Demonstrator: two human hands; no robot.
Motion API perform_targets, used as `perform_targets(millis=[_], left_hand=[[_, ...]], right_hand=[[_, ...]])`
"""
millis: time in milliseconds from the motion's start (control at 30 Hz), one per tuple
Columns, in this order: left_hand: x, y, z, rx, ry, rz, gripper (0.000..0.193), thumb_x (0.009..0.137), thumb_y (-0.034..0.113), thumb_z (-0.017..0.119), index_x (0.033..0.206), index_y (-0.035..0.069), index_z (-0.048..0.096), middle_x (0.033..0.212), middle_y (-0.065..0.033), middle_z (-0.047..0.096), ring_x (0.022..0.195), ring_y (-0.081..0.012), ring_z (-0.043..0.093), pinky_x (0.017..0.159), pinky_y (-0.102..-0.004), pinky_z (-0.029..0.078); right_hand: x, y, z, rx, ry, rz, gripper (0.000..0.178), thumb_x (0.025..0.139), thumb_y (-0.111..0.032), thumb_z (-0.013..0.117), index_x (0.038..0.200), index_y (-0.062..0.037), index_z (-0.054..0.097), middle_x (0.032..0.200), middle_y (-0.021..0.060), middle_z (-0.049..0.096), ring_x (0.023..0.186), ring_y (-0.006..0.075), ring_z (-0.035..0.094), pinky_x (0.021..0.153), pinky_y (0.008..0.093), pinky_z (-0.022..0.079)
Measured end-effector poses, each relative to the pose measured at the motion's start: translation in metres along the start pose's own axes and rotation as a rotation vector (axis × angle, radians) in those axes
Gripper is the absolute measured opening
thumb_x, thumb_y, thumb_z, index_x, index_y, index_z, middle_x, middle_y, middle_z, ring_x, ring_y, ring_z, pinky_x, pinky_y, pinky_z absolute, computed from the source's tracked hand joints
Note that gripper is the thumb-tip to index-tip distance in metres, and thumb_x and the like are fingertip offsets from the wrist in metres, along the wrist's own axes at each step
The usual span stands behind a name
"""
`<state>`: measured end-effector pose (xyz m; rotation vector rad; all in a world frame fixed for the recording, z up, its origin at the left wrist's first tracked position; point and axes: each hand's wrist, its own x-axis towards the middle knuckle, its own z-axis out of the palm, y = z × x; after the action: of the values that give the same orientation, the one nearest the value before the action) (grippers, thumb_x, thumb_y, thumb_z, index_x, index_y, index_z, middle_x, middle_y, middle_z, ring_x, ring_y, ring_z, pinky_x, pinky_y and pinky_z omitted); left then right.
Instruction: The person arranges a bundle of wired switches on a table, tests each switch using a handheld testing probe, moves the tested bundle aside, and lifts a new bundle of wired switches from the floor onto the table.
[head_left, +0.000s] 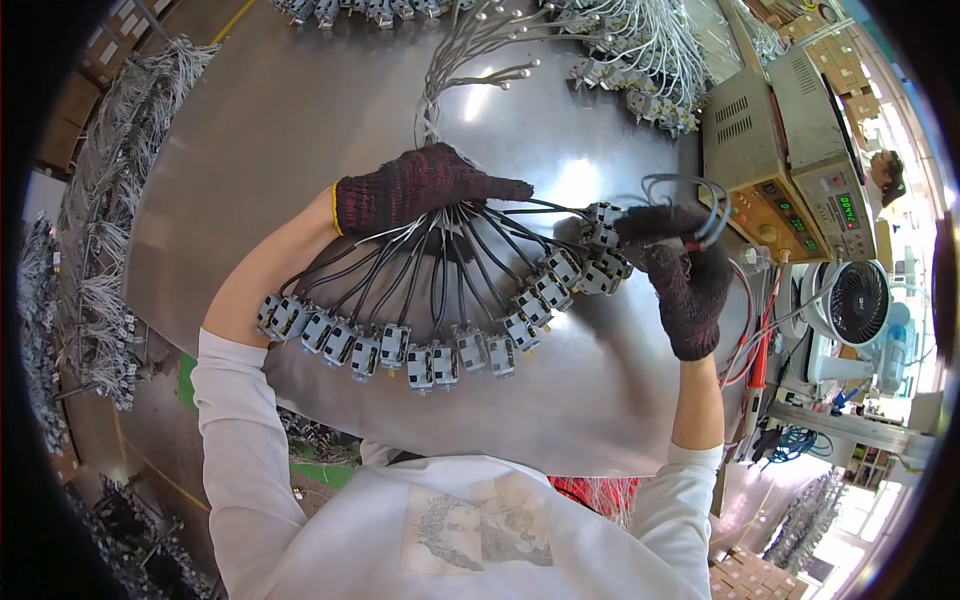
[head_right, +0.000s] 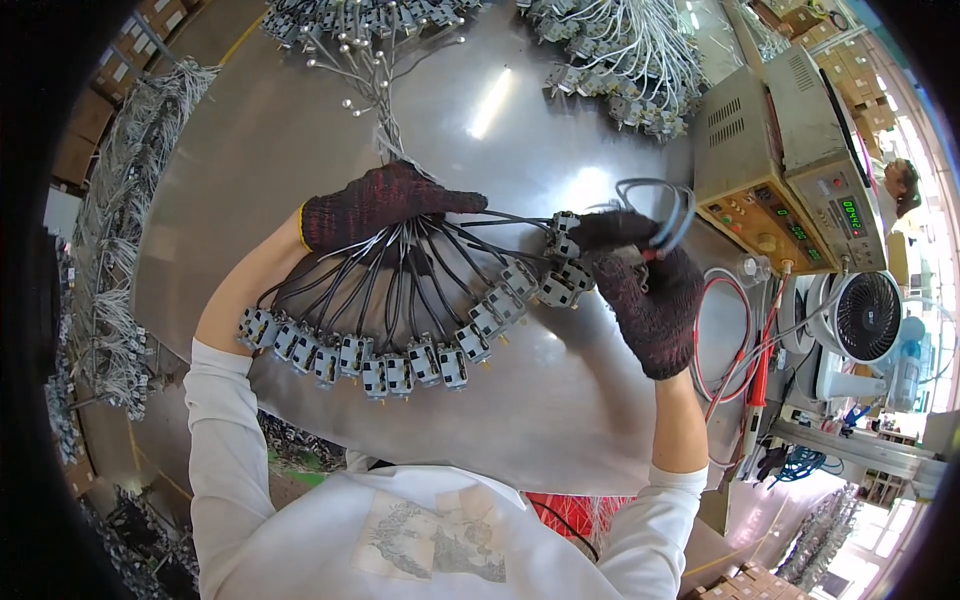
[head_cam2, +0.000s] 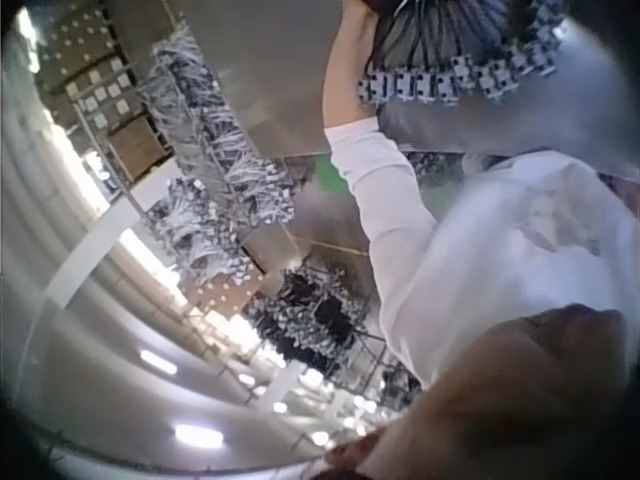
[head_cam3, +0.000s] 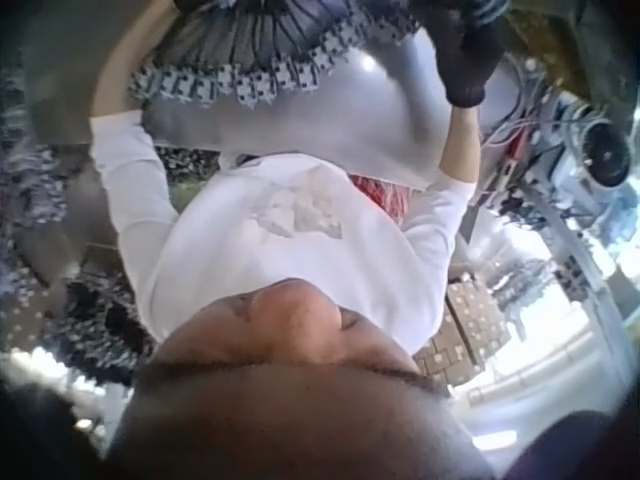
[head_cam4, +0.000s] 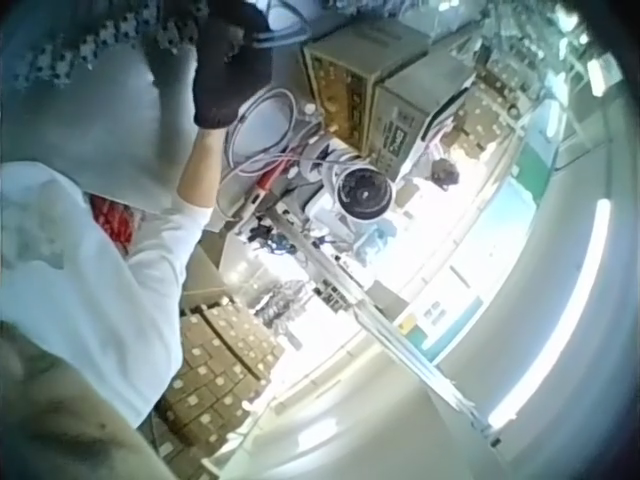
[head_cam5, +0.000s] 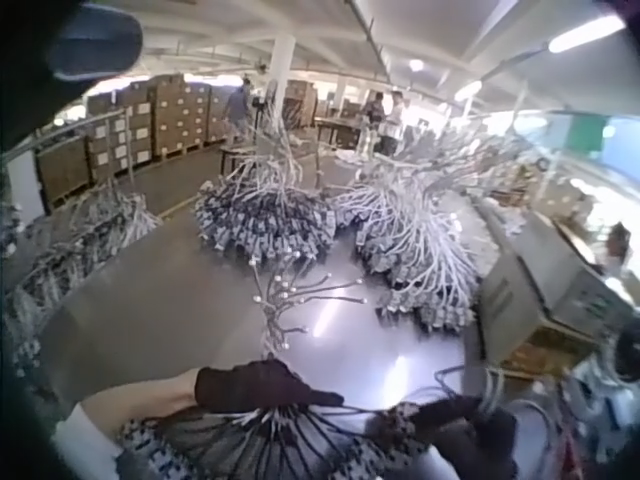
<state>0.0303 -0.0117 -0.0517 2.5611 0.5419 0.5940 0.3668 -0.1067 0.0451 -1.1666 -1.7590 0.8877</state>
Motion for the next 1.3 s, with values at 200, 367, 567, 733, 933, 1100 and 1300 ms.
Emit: perform_targets(millis=[200, 367, 567, 733, 933, 1100, 1300], left_hand=[[0.012, 0.014, -0.01, -0.009, 0.008, 0.04, 0.082, 0.074, 0.022, 0.086, 0.15, 0.016, 0.056, 0.103, -0.0131, 0.075, 0.089, -0.0322, 0.073, 0.086, -0.0413, 0.059], [0.009, 0.006, -0.002, 0.047, -0.021, -0.023, 0.081, 0.076, 0.017, 0.084, 0.151, 0.02, 0.055, 0.107, -0.0113, 0.075, 0.089, -0.0305, 0.073, 0.087, -0.0404, 0.06], [0.002, 0.003, 0.002, 0.007, -0.009, -0.005, 0.081, 0.074, 0.014, 0.083, 0.15, 0.02, 0.056, 0.109, -0.0104, 0.075, 0.09, -0.0298, 0.073, 0.086, -0.0397, 0.06], [0.001, -0.013, 0.012, 0.032, 0.029, 0.025, 0.068, 0.097, 0.002, 0.051, 0.157, 0.035, 0.046, 0.1, -0.0093, 0.074, 0.083, -0.0275, 0.073, 0.084, -0.0402, 0.061], [-0.003, -0.002, 0.001, 0.03, 0.015, 0.011, 0.069, 0.097, 0.002, 0.05, 0.157, 0.036, 0.046, 0.1, -0.0101, 0.074, 0.082, -0.0284, 0.073, 0.083, -0.0399, 0.06], [-0.009, -0.018, 0.015, 0.13, 0.013, 0.008, 0.073, 0.096, 0.0, 0.052, 0.158, 0.036, 0.043, 0.1, -0.0103, 0.074, 0.077, -0.0302, 0.072, 0.078, -0.0409, 0.061], [-0.017, 0.017, -0.014, -0.031, -0.085, -0.099, 0.07, 0.088, 0.016, 0.069, 0.156, 0.023, 0.051, 0.109, -0.0139, 0.07, 0.101, -0.0334, 0.064, 0.094, -0.0427, 0.051]], right_hand=[[-0.021, -0.009, 0.004, -0.028, 0.189, -0.099, 0.034, 0.103, -0.026, 0.062, 0.109, 0.0047, 0.073, 0.106, 0.0136, 0.075, 0.095, 0.0218, 0.071, 0.086, 0.035, 0.057], [-0.017, -0.003, 0.018, 0.084, 0.141, -0.034, 0.026, 0.094, -0.011, 0.071, 0.117, 0.0017, 0.071, 0.108, 0.0104, 0.077, 0.097, 0.0179, 0.069, 0.091, 0.0334, 0.055], [-0.019, -0.013, 0.016, -0.038, 0.068, 0.042, 0.029, 0.094, -0.012, 0.072, 0.12, 0.0025, 0.07, 0.109, 0.0102, 0.076, 0.099, 0.018, 0.068, 0.092, 0.0335, 0.054], [-0.018, -0.018, 0.027, 0.128, 0.111, -0.123, 0.025, 0.095, -0.01, 0.071, 0.114, 0.0056, 0.073, 0.113, 0.0156, 0.076, 0.104, 0.0224, 0.071, 0.096, 0.0381, 0.055], [-0.02, -0.025, 0.057, 0.134, 0.182, -0.063, 0.026, 0.092, -0.005, 0.074, 0.115, 0.0059, 0.073, 0.111, 0.0157, 0.077, 0.104, 0.0228, 0.071, 0.097, 0.0383, 0.055], [-0.025, -0.01, 0.072, -0.028, 0.109, -0.091, 0.029, 0.092, 0.001, 0.072, 0.12, 0.0041, 0.071, 0.112, 0.0133, 0.077, 0.103, 0.0193, 0.07, 0.094, 0.035, 0.055], [-0.019, -0.012, 0.072, -0.015, 0.018, -0.148, 0.031, 0.094, -0.01, 0.074, 0.122, 0.0031, 0.067, 0.116, 0.0151, 0.075, 0.108, 0.0227, 0.07, 0.099, 0.0378, 0.054]])
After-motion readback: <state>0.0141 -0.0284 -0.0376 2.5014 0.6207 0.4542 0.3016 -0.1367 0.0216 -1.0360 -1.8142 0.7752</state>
